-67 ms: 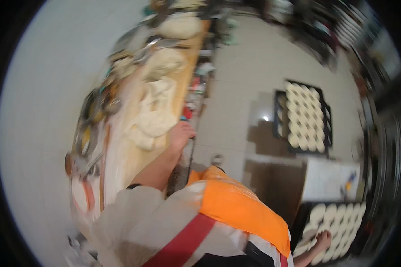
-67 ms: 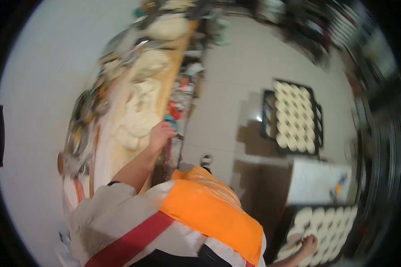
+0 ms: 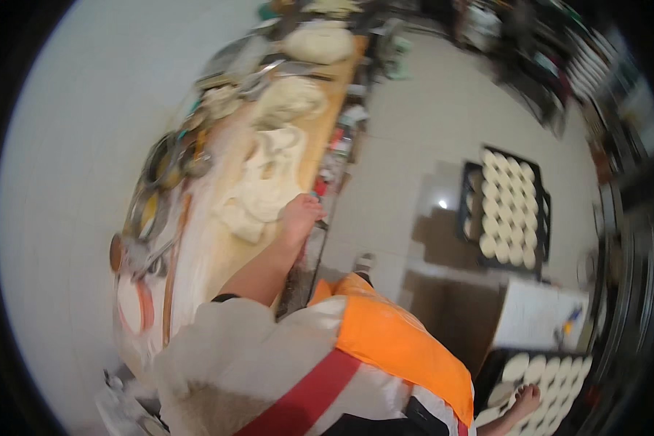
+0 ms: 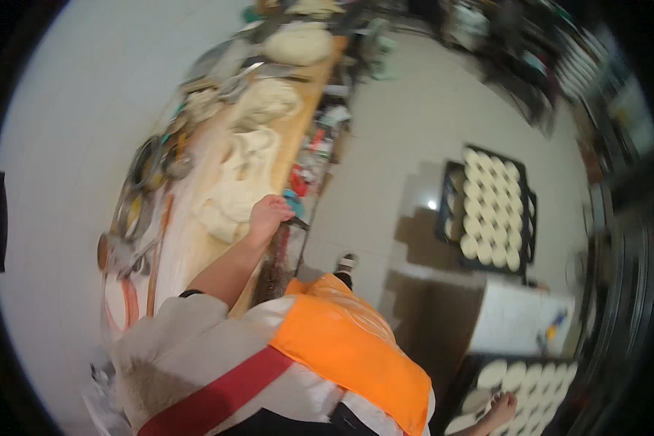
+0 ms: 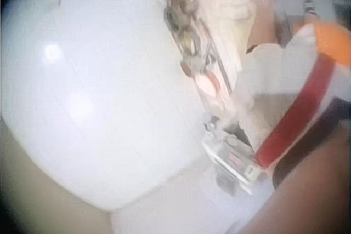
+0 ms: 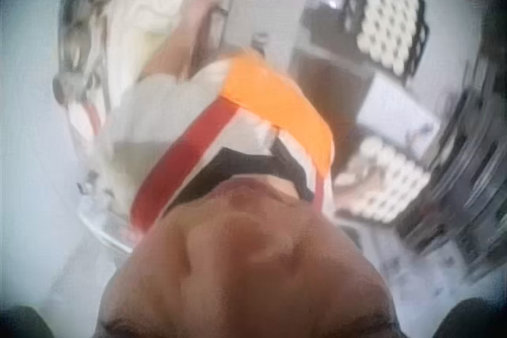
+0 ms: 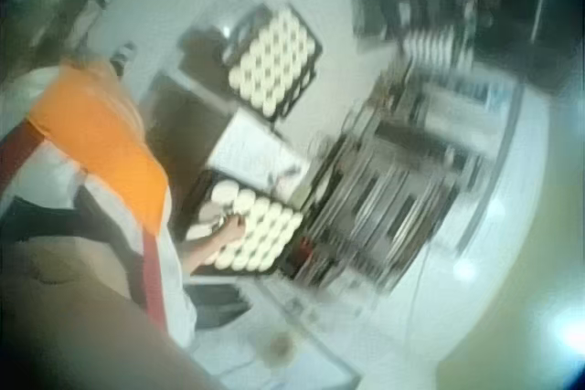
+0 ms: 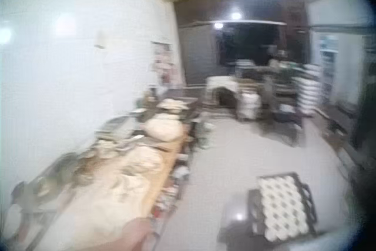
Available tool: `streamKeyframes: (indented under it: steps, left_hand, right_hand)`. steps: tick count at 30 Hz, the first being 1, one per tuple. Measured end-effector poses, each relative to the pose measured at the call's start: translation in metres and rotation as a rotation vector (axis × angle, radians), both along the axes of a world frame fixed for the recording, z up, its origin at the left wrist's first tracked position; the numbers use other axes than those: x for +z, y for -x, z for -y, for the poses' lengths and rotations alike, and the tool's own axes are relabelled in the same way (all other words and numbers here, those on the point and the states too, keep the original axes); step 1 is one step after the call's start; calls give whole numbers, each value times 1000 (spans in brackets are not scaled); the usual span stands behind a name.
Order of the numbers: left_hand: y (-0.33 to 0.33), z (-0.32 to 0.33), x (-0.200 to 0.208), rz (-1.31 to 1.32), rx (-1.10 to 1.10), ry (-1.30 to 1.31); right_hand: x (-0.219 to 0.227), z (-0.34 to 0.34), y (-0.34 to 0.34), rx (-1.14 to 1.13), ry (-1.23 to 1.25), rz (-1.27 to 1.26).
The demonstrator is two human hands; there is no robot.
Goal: The person rolls out a large sheet of dough, uses a round cutter to stamp out circles, arranges the dough circles on a baking tray, and brushes them with a liquid.
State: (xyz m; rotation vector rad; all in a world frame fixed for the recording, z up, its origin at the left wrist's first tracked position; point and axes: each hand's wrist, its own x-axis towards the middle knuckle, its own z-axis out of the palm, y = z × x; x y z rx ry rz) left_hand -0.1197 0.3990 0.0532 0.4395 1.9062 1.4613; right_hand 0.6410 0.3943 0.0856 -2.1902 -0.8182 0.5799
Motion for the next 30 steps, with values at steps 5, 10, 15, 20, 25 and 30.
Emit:
streamKeyframes:
  steps: [5, 10, 15, 20, 25, 30]
  left_hand:
    - [136, 10, 24, -378, 307, 67]
    - [262, 28, -17, -183, 548, 186]
    - [363, 37, -21, 126, 985, -54]
    - [406, 56, -25, 451, 967, -334]
    - [307, 16, -2, 137, 667, -353]
    - [174, -39, 53, -61, 258, -244]
  right_hand:
    - [22, -94, 139, 301, -66, -7]
    - [45, -173, 284, 582, -122, 75]
    - [58, -210, 391, 739, -55, 64]
    - [62, -231, 479, 921, 39, -60]
    - [39, -219, 576, 1234, 105, -84]
    - [73, -198, 680, 1664, -33, 38]
